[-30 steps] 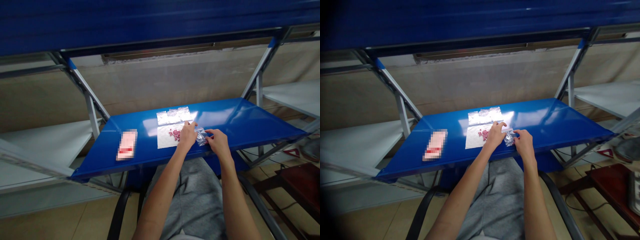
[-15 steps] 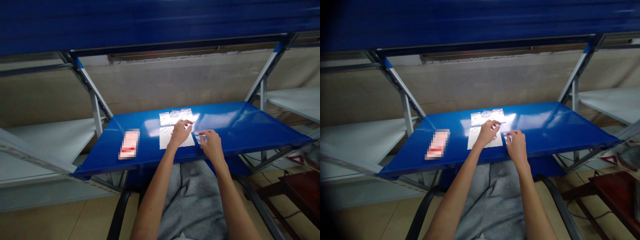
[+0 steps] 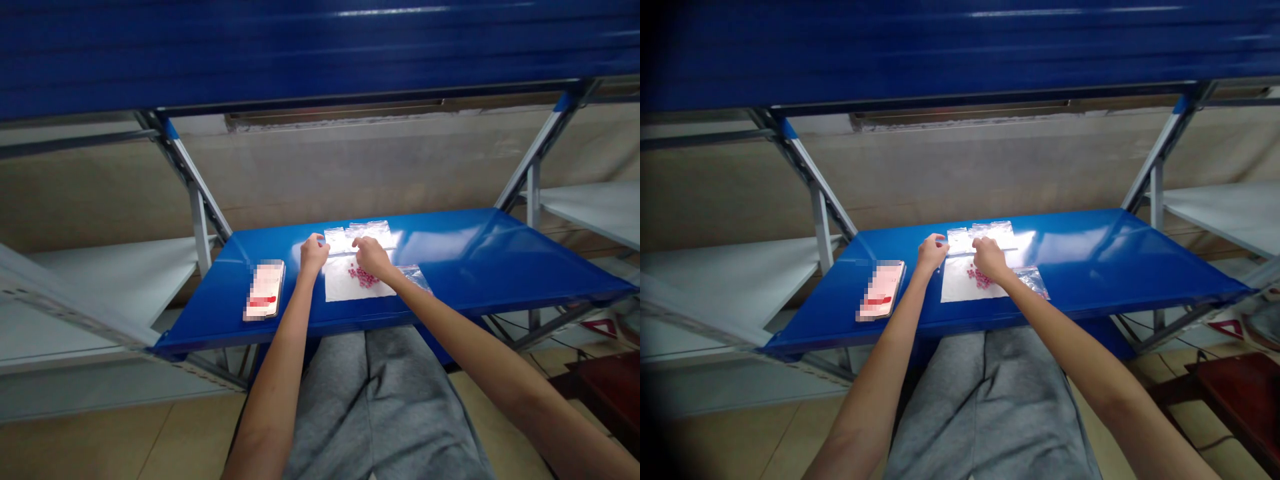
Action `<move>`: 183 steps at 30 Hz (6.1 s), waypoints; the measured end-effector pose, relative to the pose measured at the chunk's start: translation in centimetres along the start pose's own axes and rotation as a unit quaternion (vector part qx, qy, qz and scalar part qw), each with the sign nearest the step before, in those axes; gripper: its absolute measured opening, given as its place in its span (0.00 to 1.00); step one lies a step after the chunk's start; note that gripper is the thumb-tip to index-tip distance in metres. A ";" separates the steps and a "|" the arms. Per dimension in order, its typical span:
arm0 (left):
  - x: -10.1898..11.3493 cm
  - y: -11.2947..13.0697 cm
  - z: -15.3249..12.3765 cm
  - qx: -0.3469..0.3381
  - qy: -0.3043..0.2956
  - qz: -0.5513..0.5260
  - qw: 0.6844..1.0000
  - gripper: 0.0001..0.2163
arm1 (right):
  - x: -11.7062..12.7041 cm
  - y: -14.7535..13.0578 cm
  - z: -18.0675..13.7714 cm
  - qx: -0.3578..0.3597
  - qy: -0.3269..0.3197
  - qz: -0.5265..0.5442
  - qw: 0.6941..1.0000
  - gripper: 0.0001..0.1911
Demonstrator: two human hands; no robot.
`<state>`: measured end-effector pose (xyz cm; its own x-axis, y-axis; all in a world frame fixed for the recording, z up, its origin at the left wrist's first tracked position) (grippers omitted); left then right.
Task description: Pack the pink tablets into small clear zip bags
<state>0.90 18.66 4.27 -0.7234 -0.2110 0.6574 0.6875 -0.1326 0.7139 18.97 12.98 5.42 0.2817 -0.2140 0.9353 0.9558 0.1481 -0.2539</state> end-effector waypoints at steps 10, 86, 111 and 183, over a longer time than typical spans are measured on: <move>-4.9 4.8 -0.2 -0.164 -0.076 0.036 0.983 0.16 | 0.4 0.7 1.3 -0.035 -0.022 -0.093 0.995 0.19; 5.9 7.7 -16.5 -0.202 -0.078 -0.124 0.968 0.24 | 2.1 -2.4 -11.2 -0.093 0.028 0.514 0.852 0.19; 4.1 6.7 -16.1 -0.210 0.001 -0.001 0.978 0.34 | 2.0 -3.6 -10.5 -0.078 0.007 0.578 0.812 0.14; 7.6 4.6 -15.3 -0.172 0.036 -0.100 0.979 0.19 | 0.5 -2.2 -11.0 -0.099 -0.080 0.674 0.728 0.16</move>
<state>-0.42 1.63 8.84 -0.8474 -0.2130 0.4863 0.5228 -0.4939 0.6948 17.94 1.94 3.71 0.9763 0.1135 -0.1840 -0.1823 -0.0256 -0.9829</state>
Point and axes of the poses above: each hand's wrist, its own z-axis towards the middle knuckle, its own x-axis out of the back of the hand, y = z × x, the point moved 6 cm from there along z, towards the middle knuckle, and after that the axes turned 6 degrees about -z, right-handed, at the moved point
